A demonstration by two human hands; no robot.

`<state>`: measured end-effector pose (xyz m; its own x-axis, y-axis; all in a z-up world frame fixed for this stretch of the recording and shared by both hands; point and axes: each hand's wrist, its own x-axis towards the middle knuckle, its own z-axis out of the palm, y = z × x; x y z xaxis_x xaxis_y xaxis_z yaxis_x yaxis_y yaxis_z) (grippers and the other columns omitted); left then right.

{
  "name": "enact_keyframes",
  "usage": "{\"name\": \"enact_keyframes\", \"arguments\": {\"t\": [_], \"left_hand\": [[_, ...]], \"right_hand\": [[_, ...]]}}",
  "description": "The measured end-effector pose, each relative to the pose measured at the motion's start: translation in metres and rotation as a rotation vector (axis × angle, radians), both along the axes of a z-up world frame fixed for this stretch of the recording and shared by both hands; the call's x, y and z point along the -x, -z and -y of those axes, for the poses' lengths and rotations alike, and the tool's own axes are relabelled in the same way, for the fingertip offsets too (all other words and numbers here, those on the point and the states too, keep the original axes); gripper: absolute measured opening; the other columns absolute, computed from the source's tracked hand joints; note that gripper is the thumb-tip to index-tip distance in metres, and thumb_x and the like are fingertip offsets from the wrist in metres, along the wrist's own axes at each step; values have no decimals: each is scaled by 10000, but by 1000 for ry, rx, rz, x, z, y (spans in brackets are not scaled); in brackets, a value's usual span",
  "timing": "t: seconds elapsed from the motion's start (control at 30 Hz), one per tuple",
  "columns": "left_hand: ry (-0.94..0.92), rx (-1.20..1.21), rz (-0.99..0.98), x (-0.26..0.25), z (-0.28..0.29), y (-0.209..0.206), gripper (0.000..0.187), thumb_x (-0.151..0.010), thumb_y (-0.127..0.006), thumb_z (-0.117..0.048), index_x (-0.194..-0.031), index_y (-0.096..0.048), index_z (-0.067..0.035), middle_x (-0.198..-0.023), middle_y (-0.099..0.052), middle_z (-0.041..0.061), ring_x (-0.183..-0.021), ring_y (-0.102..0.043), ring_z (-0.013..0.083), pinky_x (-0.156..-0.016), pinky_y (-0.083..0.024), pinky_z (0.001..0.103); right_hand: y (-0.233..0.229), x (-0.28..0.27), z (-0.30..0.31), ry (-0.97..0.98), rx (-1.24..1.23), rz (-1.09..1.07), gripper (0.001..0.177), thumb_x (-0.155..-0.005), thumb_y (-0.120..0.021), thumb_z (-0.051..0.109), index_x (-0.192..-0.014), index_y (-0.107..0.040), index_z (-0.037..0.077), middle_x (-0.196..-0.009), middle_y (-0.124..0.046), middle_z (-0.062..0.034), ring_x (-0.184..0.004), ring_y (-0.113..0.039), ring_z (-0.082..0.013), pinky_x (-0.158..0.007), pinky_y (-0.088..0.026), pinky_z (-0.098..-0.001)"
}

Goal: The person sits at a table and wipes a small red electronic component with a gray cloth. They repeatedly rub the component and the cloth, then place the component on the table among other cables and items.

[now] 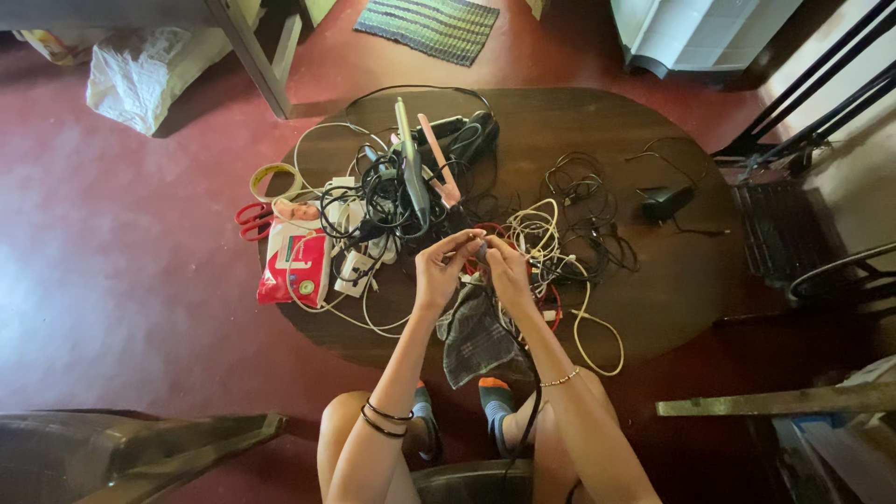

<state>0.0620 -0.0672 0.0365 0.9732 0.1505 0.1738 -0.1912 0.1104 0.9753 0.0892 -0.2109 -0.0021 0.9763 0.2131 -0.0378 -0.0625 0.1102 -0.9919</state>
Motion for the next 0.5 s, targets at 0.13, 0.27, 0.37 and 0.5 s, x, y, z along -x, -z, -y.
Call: {"name": "enact_keyframes", "arguments": {"t": [0.13,0.27,0.37,0.5], "left_hand": [[-33,-19,-28,1,3,2,210,-955,-732,-57,-1156,-773,-6,-1014,-788,36,-864,-697,63,-769,-583,244],[-74,7,-23,3,13,-7,197,-955,-725,-54,-1140,-767,-2,-1035,-789,46,-886,-714,69,-771,-597,238],[-97,59,-78,5,16,-14,209,-954,-718,-83,-1142,-771,-10,-1036,-795,52,-847,-723,81,-736,-612,239],[-19,430,-168,3,14,-15,238,-998,-708,-128,-1171,-748,30,-1063,-790,86,-865,-747,54,-764,-606,194]], "right_hand": [[0,3,-3,-9,-18,7,326,-1025,-398,168,-1180,-649,30,-844,-567,14,-676,-472,-58,-600,-410,-251],[-12,9,-5,145,303,234,348,-1047,-420,173,-1191,-688,5,-753,-570,-56,-660,-500,-105,-608,-414,-282],[-20,14,-3,183,289,152,328,-1052,-413,173,-1163,-667,-2,-732,-619,-88,-601,-583,-164,-573,-484,-321],[-17,-17,9,252,-224,-164,312,-1071,-372,175,-1139,-621,0,-856,-712,-87,-705,-693,-191,-652,-594,-354]]}}
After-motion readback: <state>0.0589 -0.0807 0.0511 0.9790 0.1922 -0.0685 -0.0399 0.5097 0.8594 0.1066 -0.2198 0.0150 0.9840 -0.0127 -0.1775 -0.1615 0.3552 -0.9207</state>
